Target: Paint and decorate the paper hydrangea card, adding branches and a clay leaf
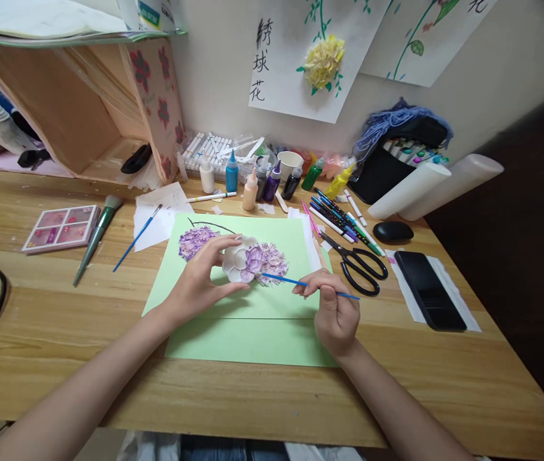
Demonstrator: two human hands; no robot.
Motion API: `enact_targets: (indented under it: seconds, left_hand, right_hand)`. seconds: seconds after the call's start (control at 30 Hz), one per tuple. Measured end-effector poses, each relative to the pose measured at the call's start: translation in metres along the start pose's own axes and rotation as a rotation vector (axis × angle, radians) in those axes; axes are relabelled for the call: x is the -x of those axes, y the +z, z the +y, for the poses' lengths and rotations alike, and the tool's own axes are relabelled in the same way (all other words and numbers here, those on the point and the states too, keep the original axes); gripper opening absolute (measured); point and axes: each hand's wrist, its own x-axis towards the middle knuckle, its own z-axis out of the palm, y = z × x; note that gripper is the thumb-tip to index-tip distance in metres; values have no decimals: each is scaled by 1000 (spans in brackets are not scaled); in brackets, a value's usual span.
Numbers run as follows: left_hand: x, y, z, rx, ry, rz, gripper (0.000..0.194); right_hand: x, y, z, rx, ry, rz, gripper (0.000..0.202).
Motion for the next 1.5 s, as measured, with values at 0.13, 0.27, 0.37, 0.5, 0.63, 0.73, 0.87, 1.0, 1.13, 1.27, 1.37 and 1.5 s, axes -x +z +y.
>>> enact_targets:
  seconds: [0.13,0.27,0.37,0.5,0.63,0.73,0.87,1.0,1.13,1.27,1.37,1.5]
  left_hand:
    - [0,0,0,-24,4,-11,61]
    - [0,1,1,-10,1,-15,61]
    - [1,1,0,-12,0,-15,61]
    - [2,2,-2,-41,7,-22,61]
    - [2,2,-2,-45,14,-12,61]
    - [2,2,-2,-54,26,-22,62]
    - [2,1,-1,-66,37,-54,61]
    - [2,1,0,-82,50,-53,60]
    - [4,3,-1,-95,72,-80,59]
    - [6,5,-1,-77,102,-90,60]
    - [6,5,0,-67,115,-65,62]
    - [5,4,2,-70,132,-32,62]
  right_hand:
    - [-1,0,-1,-43,20,-63,27]
    - [-1,0,0,-23,67,-27,27]
    - [0,-1,1,24,36,-11,28]
    - [0,-1,0,-35,16,-88,27]
    - [-1,-2,-1,32,-19,-85,26]
    - [-1,-3,-1,44,-34,-116,25]
    - [-1,-2,-1,-32,6,-128,26]
    - [-2,-2,-2,76,-40,-98,26]
    - [-2,-2,-3,112,-60,-124,26]
    - [0,0,-4,46,28,-86,28]
    - [-1,3,-5,-39,154,-10,31]
    - [-2,8,-4,-177,282,99,30]
